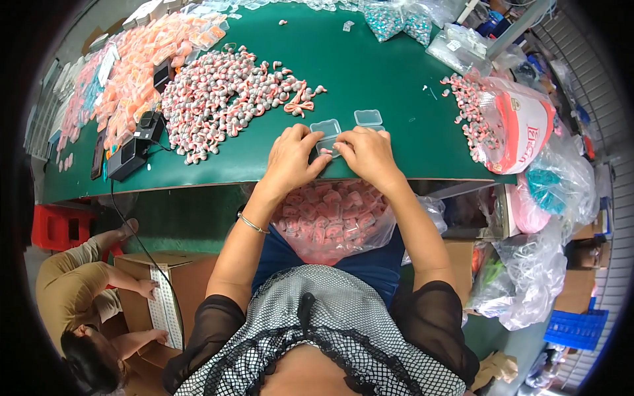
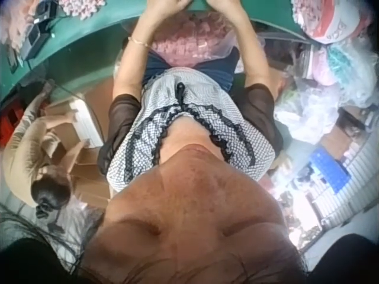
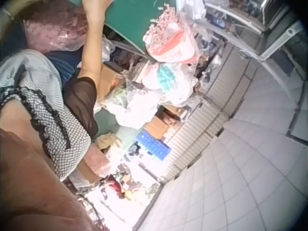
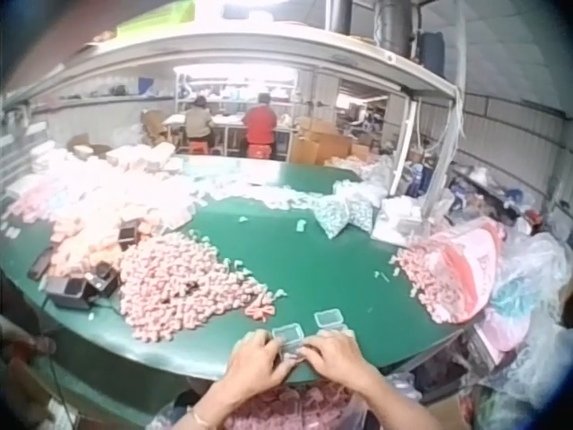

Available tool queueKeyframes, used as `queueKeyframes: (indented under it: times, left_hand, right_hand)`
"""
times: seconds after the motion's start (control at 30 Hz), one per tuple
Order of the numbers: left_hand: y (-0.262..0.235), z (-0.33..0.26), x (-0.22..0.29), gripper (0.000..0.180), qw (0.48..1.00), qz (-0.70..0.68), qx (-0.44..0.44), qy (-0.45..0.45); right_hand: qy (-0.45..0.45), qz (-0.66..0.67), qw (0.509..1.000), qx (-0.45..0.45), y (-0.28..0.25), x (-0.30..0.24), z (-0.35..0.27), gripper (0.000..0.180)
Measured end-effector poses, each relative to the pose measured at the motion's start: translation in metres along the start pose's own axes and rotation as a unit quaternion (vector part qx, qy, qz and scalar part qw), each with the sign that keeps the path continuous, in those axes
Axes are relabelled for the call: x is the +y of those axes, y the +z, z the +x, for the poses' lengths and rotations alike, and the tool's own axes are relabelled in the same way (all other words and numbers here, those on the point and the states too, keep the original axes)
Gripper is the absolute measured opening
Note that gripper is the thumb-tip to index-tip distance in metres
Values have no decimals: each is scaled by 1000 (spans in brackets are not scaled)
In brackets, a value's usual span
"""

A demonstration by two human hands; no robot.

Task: Packing small pink items into clear plastic containers.

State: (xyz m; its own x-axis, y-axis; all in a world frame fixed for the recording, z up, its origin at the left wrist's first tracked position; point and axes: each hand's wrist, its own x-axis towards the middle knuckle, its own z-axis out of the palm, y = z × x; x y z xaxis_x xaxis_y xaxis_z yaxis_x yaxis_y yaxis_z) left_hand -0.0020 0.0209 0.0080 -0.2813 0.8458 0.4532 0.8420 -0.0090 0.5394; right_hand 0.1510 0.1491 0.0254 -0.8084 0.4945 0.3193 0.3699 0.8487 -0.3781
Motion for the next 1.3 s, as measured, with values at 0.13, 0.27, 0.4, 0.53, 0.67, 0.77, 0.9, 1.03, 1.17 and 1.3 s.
queueKeyframes:
  times: [0.13, 0.27, 0.4, 0.53, 0.67, 0.77, 0.9, 1.03, 1.17, 1.3]
  left_hand:
    - [-4, -4, -2, 47, 1000, -1, -16, 25]
    - [1, -5, -3, 49, 1000, 3, -4, 28]
    - [0, -7, -3, 46, 999, -12, 2, 33]
    - [0, -8, -5, 45, 999, -17, 9, 34]
    - [2, -7, -6, 46, 999, -25, 12, 36]
    - [-2, -7, -7, 43, 999, -27, 13, 34]
    - [-1, -7, -11, 50, 999, -47, 5, 22]
    - [-2, -5, -8, 49, 999, -51, -13, 2]
    - [-1, -3, -8, 48, 998, -52, -26, -13]
    - [0, -3, -9, 47, 997, -67, -27, -29]
  right_hand:
    - [0, 35, 999, 19, -4, -5, 34, 10]
    - [-102, 49, 991, 66, 29, 0, 79, 10]
    - [-98, -55, 993, 30, 45, -5, 99, 10]
    - [-116, -67, 990, 32, 47, -4, 102, 7]
    - [-104, 6, 994, 43, 30, 10, 96, 9]
    - [17, 172, 984, -36, 2, 2, 79, 12]
    - [-26, 211, 977, -34, -13, 6, 49, 14]
    - [-73, 193, 978, -16, -15, 7, 22, 14]
    - [-131, 154, 979, -13, -4, 13, 18, 16]
    - [-214, 97, 972, -10, -3, 20, 18, 16]
